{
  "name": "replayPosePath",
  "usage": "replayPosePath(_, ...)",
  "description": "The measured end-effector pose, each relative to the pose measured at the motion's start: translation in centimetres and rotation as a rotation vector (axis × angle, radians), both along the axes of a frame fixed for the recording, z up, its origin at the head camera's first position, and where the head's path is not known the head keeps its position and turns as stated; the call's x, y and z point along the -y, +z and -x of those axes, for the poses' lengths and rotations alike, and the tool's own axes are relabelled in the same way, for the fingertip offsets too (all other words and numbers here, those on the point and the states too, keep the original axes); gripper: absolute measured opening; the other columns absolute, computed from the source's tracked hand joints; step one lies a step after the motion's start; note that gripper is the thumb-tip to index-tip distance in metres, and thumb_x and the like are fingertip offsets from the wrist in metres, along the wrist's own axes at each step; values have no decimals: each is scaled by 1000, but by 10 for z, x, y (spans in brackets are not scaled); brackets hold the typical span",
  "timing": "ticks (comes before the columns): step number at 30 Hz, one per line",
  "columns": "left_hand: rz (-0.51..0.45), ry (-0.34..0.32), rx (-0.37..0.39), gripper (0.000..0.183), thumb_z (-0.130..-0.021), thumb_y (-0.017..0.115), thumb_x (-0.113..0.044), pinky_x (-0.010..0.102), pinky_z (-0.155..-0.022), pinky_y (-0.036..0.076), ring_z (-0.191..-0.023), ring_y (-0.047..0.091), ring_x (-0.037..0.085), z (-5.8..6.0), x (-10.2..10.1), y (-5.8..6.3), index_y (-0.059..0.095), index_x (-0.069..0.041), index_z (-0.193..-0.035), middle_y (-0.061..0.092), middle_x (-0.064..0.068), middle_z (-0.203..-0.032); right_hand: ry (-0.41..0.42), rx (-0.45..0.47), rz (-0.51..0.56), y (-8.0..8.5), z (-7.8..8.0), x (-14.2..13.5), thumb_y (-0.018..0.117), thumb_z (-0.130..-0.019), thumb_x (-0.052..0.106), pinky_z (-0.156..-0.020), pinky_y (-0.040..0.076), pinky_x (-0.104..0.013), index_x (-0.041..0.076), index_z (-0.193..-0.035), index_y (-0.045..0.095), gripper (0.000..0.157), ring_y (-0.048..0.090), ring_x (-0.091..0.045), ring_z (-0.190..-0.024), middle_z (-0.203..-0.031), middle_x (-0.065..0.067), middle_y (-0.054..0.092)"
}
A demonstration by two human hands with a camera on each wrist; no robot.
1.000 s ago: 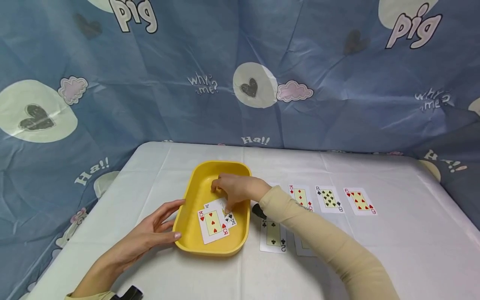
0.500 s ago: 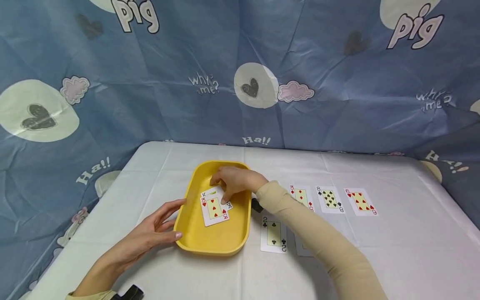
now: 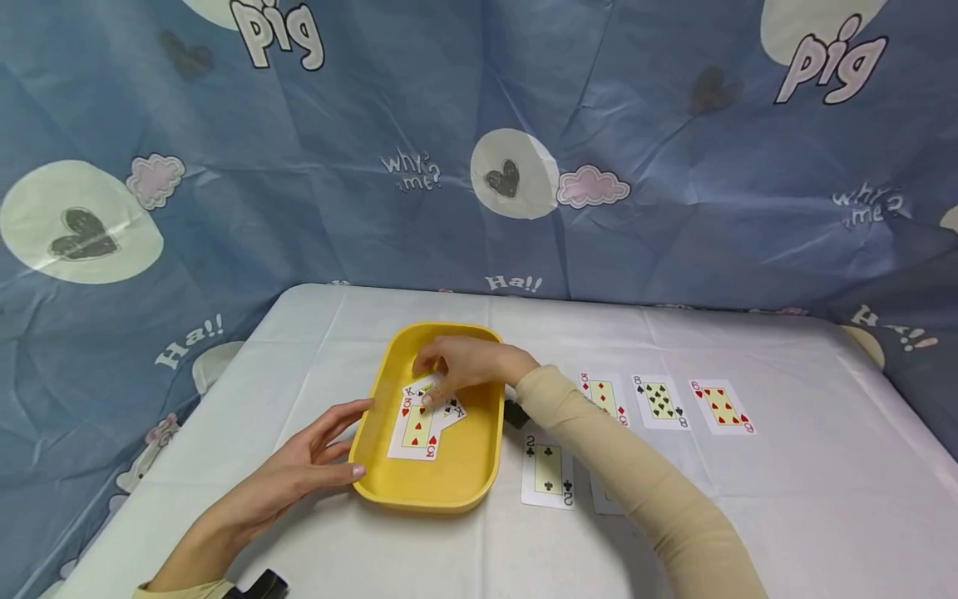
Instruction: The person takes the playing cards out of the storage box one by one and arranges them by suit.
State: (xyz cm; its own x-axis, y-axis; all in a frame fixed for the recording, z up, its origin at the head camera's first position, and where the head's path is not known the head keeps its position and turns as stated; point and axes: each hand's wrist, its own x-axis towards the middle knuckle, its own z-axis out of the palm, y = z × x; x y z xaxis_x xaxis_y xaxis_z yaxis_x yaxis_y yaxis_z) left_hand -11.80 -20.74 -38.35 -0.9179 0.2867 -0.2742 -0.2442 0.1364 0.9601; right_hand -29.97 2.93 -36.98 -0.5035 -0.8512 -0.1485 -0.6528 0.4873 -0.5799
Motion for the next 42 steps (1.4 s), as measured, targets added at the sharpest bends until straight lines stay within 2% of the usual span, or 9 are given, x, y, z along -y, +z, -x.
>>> replayPosePath(5, 4, 2, 6, 77, -83, 80, -16, 49, -101, 42, -135, 42, 31, 0, -1, 1, 40, -27, -148, 22, -1, -159, 62, 93, 84, 3, 4, -6, 79, -85, 11, -95, 45, -28, 6, -128, 62, 46, 56, -25, -109, -124, -8, 60)
replayPosePath(13, 11, 6, 4, 77, -83, 80, -16, 51, -102, 40, -135, 41, 32, 0, -1, 1, 41, -28, -148, 21, -1, -159, 101, 192, 48, 11, 5, -10, 75, -84, -5, -95, 46, -28, 2, -135, 54, 56, 56, -29, -112, -133, -13, 53)
replayPosePath(15, 14, 10, 6, 76, -83, 80, -17, 52, -102, 40, -135, 41, 32, 0, -1, 1, 41, -29, -147, 22, -1, -159, 99, 160, 10, 11, 5, -9, 77, -82, -3, -93, 47, -27, 3, -135, 54, 58, 57, -29, -109, -130, -14, 53)
replayPosePath(20, 21, 12, 9, 76, -82, 80, -17, 52, -102, 39, -135, 41, 31, 0, -2, 1, 42, -29, -147, 22, -1, -159, 63, -18, -159, 11, 2, -6, 86, -77, 14, -85, 43, -26, 13, -132, 59, 61, 52, -20, -99, -116, -6, 53)
replayPosePath(24, 19, 13, 5, 76, -82, 80, -17, 51, -102, 40, -135, 42, 30, 0, -1, 2, 42, -30, -147, 22, -2, -158, 26, -47, -195, 11, 0, -2, 88, -75, 20, -83, 40, -26, 18, -127, 61, 59, 47, -17, -96, -112, -1, 52)
replayPosePath(28, 16, 11, 8, 76, -82, 80, -16, 49, -101, 41, -134, 43, 29, 0, -1, 3, 41, -29, -147, 23, -2, -158, 32, -10, -156, 8, 0, 0, 90, -72, 19, -81, 40, -25, 16, -119, 58, 57, 47, -16, -93, -108, -1, 52)
replayPosePath(31, 14, 8, 7, 77, -82, 80, -16, 49, -101, 41, -134, 42, 30, 0, -1, 3, 41, -29, -147, 22, -2, -158, 56, 50, -94, 4, 0, 1, 89, -72, 11, -75, 40, -25, 12, -112, 52, 54, 48, -16, -87, -101, -2, 53)
replayPosePath(35, 12, 10, 3, 77, -82, 80, -15, 49, -102, 40, -135, 42, 30, 1, -1, 2, 41, -30, -147, 22, -2, -158, 90, 152, 29, 2, 1, 0, 81, -77, -2, -72, 43, -25, 9, -107, 44, 49, 54, -15, -79, -95, -3, 60)
replayPosePath(42, 10, 12, 7, 78, -82, 80, -15, 48, -103, 39, -135, 42, 30, 1, -2, 1, 40, -28, -148, 21, -1, -159, 92, 210, 208, 3, 3, -3, 72, -86, -5, -87, 51, -29, 9, -117, 49, 42, 60, -16, -100, -115, -4, 60)
